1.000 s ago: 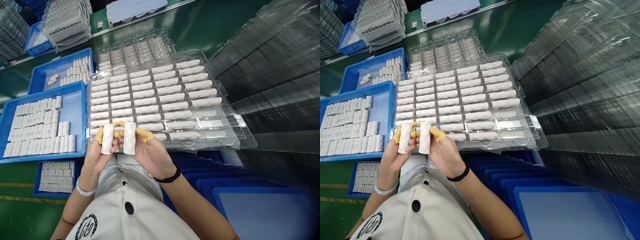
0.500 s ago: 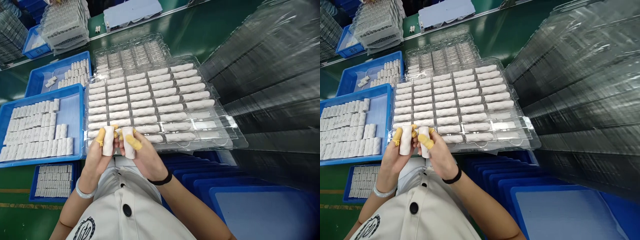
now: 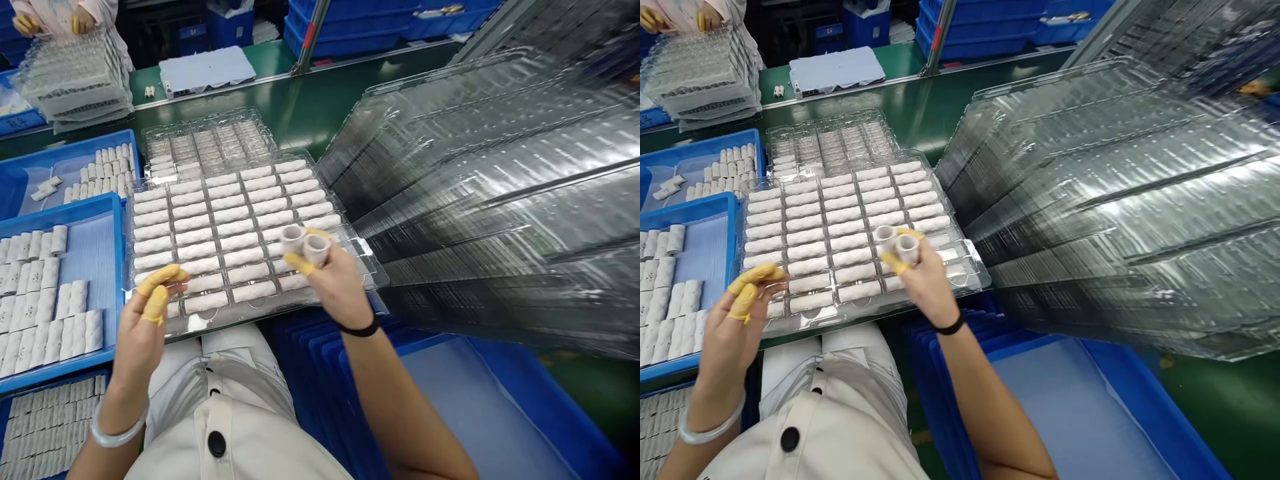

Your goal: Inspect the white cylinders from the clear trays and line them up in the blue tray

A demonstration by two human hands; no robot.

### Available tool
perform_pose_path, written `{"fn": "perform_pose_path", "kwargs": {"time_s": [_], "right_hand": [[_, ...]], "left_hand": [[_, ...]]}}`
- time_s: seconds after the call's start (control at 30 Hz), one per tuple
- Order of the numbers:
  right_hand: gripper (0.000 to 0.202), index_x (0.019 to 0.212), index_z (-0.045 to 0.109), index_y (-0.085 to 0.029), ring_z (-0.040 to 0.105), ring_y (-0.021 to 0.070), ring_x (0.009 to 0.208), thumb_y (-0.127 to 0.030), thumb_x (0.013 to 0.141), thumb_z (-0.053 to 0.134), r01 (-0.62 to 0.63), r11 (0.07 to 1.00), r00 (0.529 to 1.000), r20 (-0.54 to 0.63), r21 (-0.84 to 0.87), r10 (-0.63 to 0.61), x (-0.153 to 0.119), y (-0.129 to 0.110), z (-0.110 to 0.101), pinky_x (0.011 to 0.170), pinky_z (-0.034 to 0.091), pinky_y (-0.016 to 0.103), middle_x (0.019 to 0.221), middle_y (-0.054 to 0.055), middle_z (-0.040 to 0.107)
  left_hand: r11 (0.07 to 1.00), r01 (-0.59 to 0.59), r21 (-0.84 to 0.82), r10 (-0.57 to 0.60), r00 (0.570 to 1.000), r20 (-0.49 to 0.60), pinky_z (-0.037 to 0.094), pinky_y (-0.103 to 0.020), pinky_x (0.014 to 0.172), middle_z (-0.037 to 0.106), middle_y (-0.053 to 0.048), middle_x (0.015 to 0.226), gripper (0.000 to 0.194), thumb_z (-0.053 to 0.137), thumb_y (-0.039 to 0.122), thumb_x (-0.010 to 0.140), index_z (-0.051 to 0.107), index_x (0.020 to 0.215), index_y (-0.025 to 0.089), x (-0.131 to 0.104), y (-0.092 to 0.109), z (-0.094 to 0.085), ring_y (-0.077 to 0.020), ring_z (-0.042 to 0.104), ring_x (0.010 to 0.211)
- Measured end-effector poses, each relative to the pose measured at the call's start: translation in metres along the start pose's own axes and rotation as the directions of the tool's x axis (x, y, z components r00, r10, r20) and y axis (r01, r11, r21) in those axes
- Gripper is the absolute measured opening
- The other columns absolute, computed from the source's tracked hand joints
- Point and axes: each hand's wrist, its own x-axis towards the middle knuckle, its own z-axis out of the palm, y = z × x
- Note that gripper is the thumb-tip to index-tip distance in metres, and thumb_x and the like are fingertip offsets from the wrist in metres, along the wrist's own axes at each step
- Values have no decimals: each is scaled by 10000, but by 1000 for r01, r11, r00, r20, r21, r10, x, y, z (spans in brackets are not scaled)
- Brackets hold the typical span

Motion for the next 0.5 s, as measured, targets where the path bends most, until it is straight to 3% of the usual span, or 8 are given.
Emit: {"fn": "perform_pose_path", "kwargs": {"time_s": [0.07, 0.17, 0.27, 0.37, 0.5], "right_hand": [[319, 1035, 677, -205, 611, 273, 981, -343, 751, 717, 144, 927, 976, -103, -347, -191, 21, 15, -34, 916, 457, 436, 1043, 91, 695], [254, 1000, 698, -165, 580, 334, 1037, -242, 781, 595, 219, 623, 959, 48, -751, -279, 45, 34, -66, 918, 417, 501, 999, 148, 710], [331, 1020, 706, -135, 573, 342, 1098, -116, 750, 516, 327, 389, 940, 254, -861, -228, 57, 43, -75, 946, 379, 503, 1003, 171, 724], [371, 1108, 695, -135, 567, 334, 1160, -127, 799, 490, 410, 323, 909, 351, -853, -227, 59, 45, -75, 985, 346, 494, 1130, 195, 711], [415, 1194, 653, -193, 582, 337, 1156, -191, 804, 510, 402, 345, 913, 340, -848, -226, 52, 61, -86, 955, 367, 498, 1243, 212, 672]], "left_hand": [[1000, -16, 7, 16, 998, -57, 563, -297, 897, 761, -34, 955, 211, 729, 342, 836, 776, 1012, 235, 5, 5, -21, -166, 705, 905], [999, -20, 45, 27, 987, -160, 577, -276, 841, 752, -18, 907, 205, 742, 334, 819, 780, 989, 225, 9, 12, -49, -145, 692, 823], [997, -23, 72, 40, 969, -245, 579, -282, 819, 738, -5, 902, 159, 737, 291, 818, 779, 958, 230, 10, 18, -70, -148, 673, 834], [995, -46, 88, 71, 951, -301, 570, -290, 814, 731, -2, 905, 138, 721, 257, 822, 774, 943, 217, 9, 25, -87, -153, 660, 841], [983, -75, 169, 137, 910, -392, 552, -296, 796, 724, -16, 835, 167, 726, 275, 795, 756, 930, 180, 9, 33, -114, -146, 667, 762]]}}
